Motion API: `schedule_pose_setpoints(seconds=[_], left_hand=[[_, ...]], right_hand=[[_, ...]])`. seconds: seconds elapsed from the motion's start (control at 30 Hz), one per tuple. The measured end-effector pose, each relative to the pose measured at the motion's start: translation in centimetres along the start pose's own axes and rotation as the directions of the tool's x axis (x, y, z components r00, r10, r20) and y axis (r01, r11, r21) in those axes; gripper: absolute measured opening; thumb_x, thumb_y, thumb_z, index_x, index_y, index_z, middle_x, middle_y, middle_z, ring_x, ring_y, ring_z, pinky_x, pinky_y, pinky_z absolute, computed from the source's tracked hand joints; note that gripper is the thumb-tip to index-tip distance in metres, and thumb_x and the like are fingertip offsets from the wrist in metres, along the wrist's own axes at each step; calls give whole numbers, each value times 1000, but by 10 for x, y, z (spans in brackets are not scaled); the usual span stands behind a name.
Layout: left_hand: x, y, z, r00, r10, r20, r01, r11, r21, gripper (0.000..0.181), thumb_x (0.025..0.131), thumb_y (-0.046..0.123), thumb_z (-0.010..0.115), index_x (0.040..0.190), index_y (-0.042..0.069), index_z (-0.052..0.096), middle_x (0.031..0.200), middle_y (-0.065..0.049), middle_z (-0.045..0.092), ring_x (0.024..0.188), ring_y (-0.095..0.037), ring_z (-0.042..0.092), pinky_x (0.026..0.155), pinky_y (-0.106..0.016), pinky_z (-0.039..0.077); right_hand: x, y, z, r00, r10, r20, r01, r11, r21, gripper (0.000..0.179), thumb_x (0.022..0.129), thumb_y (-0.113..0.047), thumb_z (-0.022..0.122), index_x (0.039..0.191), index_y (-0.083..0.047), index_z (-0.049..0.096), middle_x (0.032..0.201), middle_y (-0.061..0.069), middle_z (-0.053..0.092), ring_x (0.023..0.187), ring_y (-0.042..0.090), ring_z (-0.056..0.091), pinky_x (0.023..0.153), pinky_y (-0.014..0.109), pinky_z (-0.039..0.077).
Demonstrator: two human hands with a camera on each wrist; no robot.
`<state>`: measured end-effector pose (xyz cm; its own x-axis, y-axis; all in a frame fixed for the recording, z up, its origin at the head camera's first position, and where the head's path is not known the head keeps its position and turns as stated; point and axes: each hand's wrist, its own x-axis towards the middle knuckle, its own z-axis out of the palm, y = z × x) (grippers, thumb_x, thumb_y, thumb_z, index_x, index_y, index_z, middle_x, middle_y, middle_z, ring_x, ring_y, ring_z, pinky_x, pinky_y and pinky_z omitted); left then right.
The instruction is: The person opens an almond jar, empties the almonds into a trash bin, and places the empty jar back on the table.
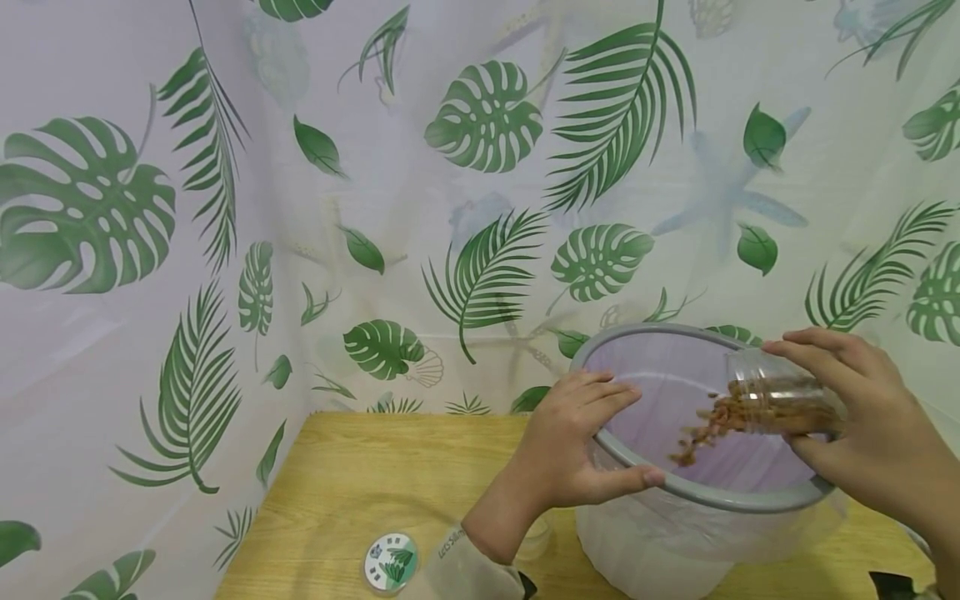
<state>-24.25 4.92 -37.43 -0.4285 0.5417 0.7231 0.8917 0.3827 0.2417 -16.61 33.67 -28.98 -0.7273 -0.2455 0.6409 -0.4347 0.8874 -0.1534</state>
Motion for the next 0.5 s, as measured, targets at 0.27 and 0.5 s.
schedule_pose_setpoints(seconds=[0.27, 0.5], left_hand=[[0, 0, 0, 1000, 4, 0, -4, 1000, -5, 75, 76, 62, 70, 139, 25, 55, 137, 9, 60, 139, -8, 42, 121, -28, 24], [1, 1, -1, 1000, 2, -3, -2, 1000, 1, 75, 75, 63, 70, 138, 24, 57, 136, 9, 61, 138, -9, 43, 121, -28, 24]], right_hand=[[0, 0, 0, 1000, -20, -24, 20, 1000, 23, 111, 40, 22, 85, 140, -16, 55, 143, 17, 45, 131, 39, 36, 95, 5, 18], [1, 0, -1, 999, -30, -25, 32, 998, 56, 109, 42, 23, 82, 140, -15, 54, 144, 19, 45, 132, 40, 36, 114, 48, 27]])
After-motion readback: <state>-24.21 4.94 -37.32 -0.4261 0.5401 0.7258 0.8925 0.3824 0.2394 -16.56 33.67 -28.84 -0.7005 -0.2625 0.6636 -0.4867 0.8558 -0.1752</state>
